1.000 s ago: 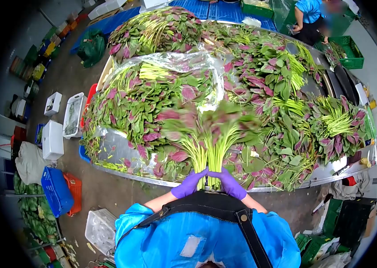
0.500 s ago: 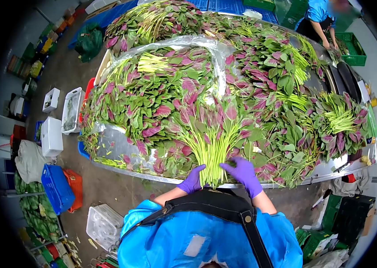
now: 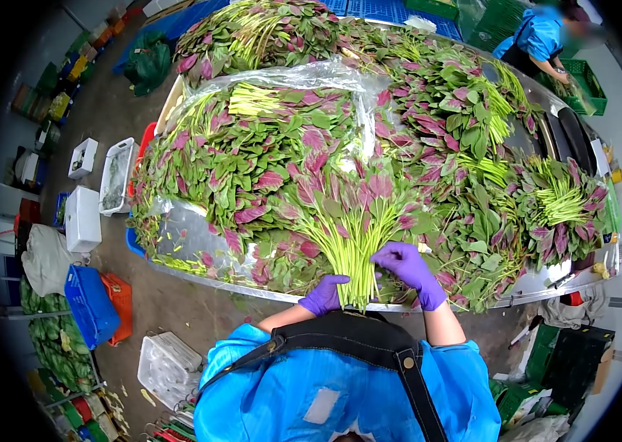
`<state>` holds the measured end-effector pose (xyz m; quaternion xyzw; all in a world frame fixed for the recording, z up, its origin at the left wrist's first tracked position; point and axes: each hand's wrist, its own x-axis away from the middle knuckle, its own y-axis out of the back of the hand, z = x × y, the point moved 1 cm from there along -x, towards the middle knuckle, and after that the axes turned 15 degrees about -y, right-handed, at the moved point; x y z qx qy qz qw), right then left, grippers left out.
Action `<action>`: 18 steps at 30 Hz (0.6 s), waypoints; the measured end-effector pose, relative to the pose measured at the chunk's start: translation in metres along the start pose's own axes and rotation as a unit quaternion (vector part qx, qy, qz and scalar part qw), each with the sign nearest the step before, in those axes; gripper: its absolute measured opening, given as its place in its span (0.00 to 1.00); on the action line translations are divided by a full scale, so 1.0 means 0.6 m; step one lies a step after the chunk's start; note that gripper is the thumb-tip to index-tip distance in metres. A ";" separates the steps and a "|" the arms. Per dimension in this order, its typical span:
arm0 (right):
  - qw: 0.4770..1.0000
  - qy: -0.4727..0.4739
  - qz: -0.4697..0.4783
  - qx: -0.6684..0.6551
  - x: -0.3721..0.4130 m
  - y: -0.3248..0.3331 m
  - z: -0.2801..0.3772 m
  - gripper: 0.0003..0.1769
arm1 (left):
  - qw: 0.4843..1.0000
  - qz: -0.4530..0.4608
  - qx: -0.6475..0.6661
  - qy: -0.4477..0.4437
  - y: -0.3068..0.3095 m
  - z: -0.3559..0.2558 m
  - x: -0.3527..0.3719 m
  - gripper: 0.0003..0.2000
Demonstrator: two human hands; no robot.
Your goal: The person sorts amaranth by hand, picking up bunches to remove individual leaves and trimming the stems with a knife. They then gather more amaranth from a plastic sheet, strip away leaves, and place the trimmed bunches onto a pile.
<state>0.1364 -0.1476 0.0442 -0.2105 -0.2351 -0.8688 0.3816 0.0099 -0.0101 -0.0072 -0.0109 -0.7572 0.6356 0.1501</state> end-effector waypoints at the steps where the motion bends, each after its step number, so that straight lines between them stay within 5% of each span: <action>1: 0.999 0.002 -0.039 -0.032 0.002 0.002 -0.002 0.10 | 1.000 0.001 0.003 0.000 -0.004 0.002 -0.001 0.37; 3: 0.995 0.007 -0.080 -0.063 0.001 -0.001 0.016 0.11 | 1.000 0.018 0.023 0.005 -0.009 0.002 -0.004 0.38; 5: 0.957 0.151 -0.181 0.166 -0.009 -0.027 0.079 0.11 | 1.000 -0.003 0.031 -0.001 0.035 0.012 -0.003 0.36; 7: 0.934 0.162 -0.194 0.253 -0.060 -0.055 0.058 0.12 | 0.996 -0.094 0.013 0.002 0.061 0.014 0.002 0.34; 8: 0.903 0.171 -0.206 0.337 -0.080 -0.065 0.045 0.13 | 0.996 -0.027 0.080 0.012 0.030 0.009 -0.001 0.32; 11: 0.910 0.120 -0.171 0.359 -0.096 -0.070 0.034 0.09 | 0.997 -0.028 0.070 0.021 0.038 0.013 0.002 0.32; 13: 0.924 0.168 -0.208 0.272 -0.063 -0.049 0.045 0.09 | 0.997 -0.052 0.047 0.019 0.036 0.009 0.005 0.32; 15: 0.990 0.076 -0.116 0.009 -0.024 -0.017 0.055 0.12 | 0.996 -0.010 0.091 0.012 0.032 0.008 0.004 0.31; 17: 0.986 -0.093 -0.009 -0.140 0.022 0.031 0.065 0.12 | 0.998 -0.015 0.063 0.006 0.020 0.003 0.005 0.32; 18: 0.986 -0.094 -0.009 -0.139 0.032 0.053 0.048 0.12 | 0.997 -0.009 0.078 0.009 0.020 0.005 0.005 0.32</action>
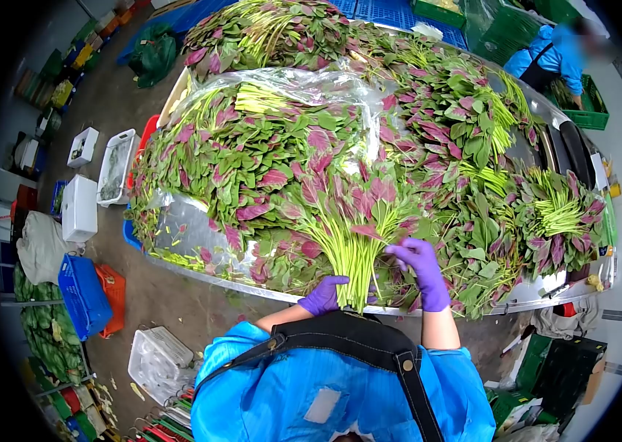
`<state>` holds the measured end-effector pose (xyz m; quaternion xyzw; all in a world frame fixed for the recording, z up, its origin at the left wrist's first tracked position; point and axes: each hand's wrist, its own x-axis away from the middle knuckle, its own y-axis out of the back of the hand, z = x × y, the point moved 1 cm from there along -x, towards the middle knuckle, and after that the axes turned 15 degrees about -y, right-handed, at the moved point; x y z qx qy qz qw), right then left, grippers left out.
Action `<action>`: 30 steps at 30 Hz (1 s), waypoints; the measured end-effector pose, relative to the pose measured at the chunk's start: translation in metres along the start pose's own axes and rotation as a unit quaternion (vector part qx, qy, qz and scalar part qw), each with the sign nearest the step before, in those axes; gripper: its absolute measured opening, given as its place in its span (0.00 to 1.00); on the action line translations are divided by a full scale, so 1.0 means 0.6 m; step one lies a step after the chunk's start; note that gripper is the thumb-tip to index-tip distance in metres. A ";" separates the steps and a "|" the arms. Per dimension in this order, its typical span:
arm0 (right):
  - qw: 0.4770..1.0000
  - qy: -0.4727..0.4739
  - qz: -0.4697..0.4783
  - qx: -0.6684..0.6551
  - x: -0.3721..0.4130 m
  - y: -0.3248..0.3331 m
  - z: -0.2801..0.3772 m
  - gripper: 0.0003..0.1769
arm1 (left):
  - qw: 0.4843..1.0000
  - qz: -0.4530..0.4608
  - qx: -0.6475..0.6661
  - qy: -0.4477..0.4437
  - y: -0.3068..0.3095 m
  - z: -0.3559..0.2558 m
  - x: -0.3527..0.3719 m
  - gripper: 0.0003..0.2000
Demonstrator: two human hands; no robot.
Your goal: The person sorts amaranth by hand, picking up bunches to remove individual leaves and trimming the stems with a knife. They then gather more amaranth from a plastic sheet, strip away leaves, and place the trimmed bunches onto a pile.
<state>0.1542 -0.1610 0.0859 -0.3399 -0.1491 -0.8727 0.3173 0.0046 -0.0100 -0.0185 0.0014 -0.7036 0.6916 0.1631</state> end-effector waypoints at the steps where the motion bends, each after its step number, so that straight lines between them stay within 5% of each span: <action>1: 1.000 0.001 0.001 -0.023 0.006 0.028 -0.013 0.10 | 1.000 0.007 0.014 0.005 0.000 0.001 -0.001 0.33; 3: 0.999 0.002 0.000 -0.046 0.014 0.050 -0.035 0.10 | 1.000 0.019 0.016 0.009 -0.001 0.000 0.000 0.33; 4: 0.979 -0.003 -0.140 0.149 0.015 0.057 -0.044 0.12 | 0.999 0.031 0.017 0.012 -0.004 0.000 -0.002 0.34; 6: 0.831 0.077 -0.311 0.455 0.014 0.053 -0.058 0.24 | 0.999 0.040 0.020 0.004 -0.021 0.001 -0.002 0.35; 7: 0.831 0.076 -0.312 0.454 0.009 0.045 -0.059 0.24 | 0.999 0.049 0.023 -0.002 -0.029 0.000 -0.004 0.35; 9: 0.914 0.155 -0.226 0.299 -0.007 0.001 -0.042 0.28 | 0.997 0.063 0.054 0.000 -0.024 0.007 -0.009 0.35; 12: 0.912 0.212 -0.220 0.275 -0.061 -0.057 -0.040 0.26 | 0.999 0.009 0.036 -0.007 -0.015 0.011 -0.009 0.32; 14: 0.831 0.278 -0.297 0.379 -0.089 -0.078 -0.050 0.18 | 0.999 -0.031 -0.027 -0.019 -0.006 0.012 -0.007 0.30; 15: 0.831 0.280 -0.297 0.378 -0.093 -0.078 -0.054 0.18 | 0.993 -0.069 -0.088 -0.034 -0.006 0.009 -0.007 0.29; 18: 0.881 0.306 -0.255 0.254 -0.082 -0.083 -0.067 0.10 | 0.990 -0.090 -0.102 -0.038 -0.015 0.009 -0.003 0.22; 21: 0.935 0.262 -0.192 0.144 -0.055 -0.081 -0.083 0.11 | 0.987 -0.112 -0.112 -0.032 -0.028 0.007 -0.003 0.19; 25: 0.913 0.275 -0.227 0.200 -0.056 -0.081 -0.052 0.15 | 0.988 -0.099 -0.121 -0.017 -0.013 0.010 -0.008 0.18; 28: 0.841 0.214 -0.302 0.394 -0.122 -0.092 -0.063 0.17 | 0.983 -0.112 -0.143 -0.003 -0.016 0.013 -0.010 0.18; 30: 0.859 0.216 -0.283 0.369 -0.143 -0.089 -0.070 0.16 | 0.964 -0.133 -0.227 -0.024 -0.042 0.011 -0.007 0.17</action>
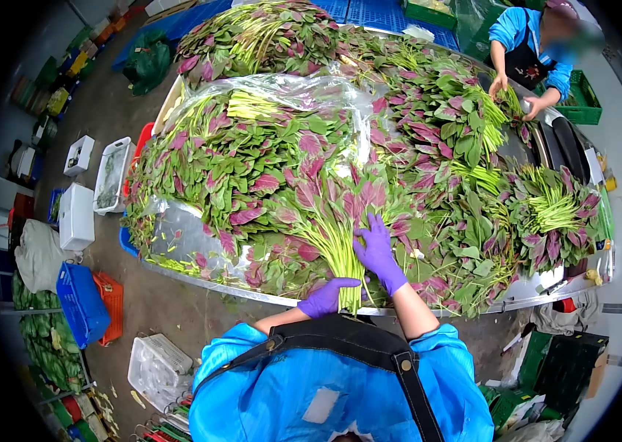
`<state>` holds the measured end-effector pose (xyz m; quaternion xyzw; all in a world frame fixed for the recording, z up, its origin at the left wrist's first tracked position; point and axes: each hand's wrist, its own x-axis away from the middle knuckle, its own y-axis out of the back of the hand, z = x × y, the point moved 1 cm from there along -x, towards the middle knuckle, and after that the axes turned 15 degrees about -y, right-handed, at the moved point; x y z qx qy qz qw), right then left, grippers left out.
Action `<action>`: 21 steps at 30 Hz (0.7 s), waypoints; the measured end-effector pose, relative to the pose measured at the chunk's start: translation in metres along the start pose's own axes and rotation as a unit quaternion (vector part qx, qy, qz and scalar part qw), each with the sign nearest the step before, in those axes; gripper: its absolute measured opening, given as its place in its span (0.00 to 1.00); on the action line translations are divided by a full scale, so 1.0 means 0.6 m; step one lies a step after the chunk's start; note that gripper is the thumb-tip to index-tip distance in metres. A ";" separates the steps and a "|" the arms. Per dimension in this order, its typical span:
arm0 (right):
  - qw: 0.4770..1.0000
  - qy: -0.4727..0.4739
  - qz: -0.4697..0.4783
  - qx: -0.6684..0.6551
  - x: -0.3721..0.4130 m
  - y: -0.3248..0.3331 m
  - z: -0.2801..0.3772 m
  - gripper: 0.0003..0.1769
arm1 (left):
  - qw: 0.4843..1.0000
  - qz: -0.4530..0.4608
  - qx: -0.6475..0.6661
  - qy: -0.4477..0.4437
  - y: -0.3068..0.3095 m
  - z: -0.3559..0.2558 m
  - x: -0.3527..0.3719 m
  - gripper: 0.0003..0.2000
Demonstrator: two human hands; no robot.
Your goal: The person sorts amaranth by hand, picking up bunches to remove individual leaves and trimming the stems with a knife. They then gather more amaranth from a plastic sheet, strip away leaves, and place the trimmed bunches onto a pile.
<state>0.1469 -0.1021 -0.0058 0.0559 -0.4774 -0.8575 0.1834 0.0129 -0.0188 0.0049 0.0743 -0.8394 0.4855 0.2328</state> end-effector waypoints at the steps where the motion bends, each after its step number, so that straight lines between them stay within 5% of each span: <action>1: 0.999 -0.003 0.019 -0.032 -0.002 -0.004 -0.004 0.15 | 1.000 -0.002 0.000 -0.002 0.001 0.002 -0.001 0.17; 7: 0.951 -0.018 -0.028 -0.308 0.057 0.079 -0.003 0.04 | 1.000 0.010 0.002 -0.018 0.012 0.008 -0.007 0.18; 8: 0.861 -0.132 0.127 -0.475 0.069 0.108 -0.008 0.05 | 0.999 0.034 -0.006 -0.034 0.018 0.014 -0.012 0.21; 9: 0.708 -0.238 0.273 -0.606 0.076 0.124 -0.017 0.06 | 0.999 0.034 -0.005 -0.035 0.018 0.015 -0.012 0.21; 13: 0.799 -0.224 0.373 -0.415 0.069 0.144 -0.057 0.07 | 1.000 0.010 0.002 -0.020 0.017 0.012 -0.009 0.22; 17: 0.868 -0.250 0.252 -0.346 0.046 0.129 -0.040 0.07 | 0.997 0.037 0.064 -0.023 0.042 0.035 -0.021 0.21; 18: 0.972 -0.075 0.114 -0.192 0.038 0.124 -0.019 0.08 | 0.997 0.035 0.064 -0.025 0.042 0.035 -0.019 0.21; 19: 0.993 0.108 -0.035 -0.023 0.031 0.116 0.007 0.10 | 0.999 0.027 0.034 -0.010 0.043 0.033 -0.018 0.20; 21: 0.992 0.093 0.009 -0.081 0.014 0.083 0.060 0.12 | 1.000 0.018 0.004 0.003 0.041 0.030 -0.016 0.18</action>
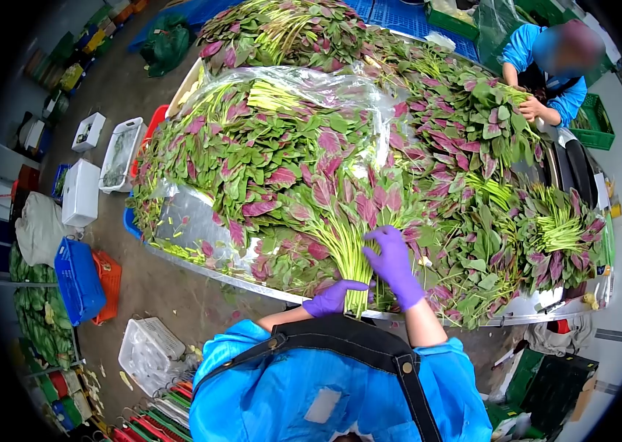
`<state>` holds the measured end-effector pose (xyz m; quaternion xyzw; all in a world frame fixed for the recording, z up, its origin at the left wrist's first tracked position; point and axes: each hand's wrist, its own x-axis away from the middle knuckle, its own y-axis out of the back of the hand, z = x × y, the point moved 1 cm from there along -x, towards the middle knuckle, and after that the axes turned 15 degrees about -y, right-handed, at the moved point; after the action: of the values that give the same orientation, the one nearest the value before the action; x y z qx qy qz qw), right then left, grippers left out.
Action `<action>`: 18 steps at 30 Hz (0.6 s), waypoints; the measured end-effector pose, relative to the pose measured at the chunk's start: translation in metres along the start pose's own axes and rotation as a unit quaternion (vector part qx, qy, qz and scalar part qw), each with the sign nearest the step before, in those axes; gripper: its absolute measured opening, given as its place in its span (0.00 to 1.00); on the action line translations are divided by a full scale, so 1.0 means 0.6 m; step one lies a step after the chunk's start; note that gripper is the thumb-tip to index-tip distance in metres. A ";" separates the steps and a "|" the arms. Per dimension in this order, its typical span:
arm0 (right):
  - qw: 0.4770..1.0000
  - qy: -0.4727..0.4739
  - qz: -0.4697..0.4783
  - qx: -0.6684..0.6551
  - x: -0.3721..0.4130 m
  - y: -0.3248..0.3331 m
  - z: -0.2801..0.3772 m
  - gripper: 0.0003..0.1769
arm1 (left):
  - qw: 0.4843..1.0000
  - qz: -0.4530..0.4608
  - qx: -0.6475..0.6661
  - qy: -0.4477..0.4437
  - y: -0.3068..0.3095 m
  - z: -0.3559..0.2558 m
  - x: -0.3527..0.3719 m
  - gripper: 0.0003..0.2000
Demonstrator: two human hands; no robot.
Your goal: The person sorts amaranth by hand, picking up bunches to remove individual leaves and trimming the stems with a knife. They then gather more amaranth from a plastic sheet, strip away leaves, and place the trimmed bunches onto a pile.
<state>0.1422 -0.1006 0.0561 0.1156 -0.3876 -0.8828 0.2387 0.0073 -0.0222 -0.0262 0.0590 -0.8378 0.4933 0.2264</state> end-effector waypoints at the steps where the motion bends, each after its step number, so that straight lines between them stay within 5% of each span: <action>1: 1.000 -0.010 0.009 0.013 -0.015 -0.030 0.011 0.12 | 1.000 -0.004 0.005 0.022 -0.001 -0.003 0.002 0.17; 10: 0.985 -0.033 0.004 0.171 -0.089 -0.122 0.015 0.17 | 0.997 -0.004 0.041 0.065 0.012 0.003 -0.001 0.13; 16: 0.993 -0.095 -0.043 -0.050 -0.062 -0.092 -0.016 0.10 | 0.998 0.032 0.013 0.044 0.001 -0.006 0.001 0.18; 18: 0.957 -0.062 -0.084 -0.270 -0.049 -0.075 -0.028 0.06 | 0.997 0.024 0.021 0.064 -0.001 -0.009 0.000 0.19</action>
<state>0.1592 -0.0697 0.0124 0.0244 -0.1378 -0.9768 0.1619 0.0094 -0.0178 -0.0236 0.0126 -0.8123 0.5188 0.2662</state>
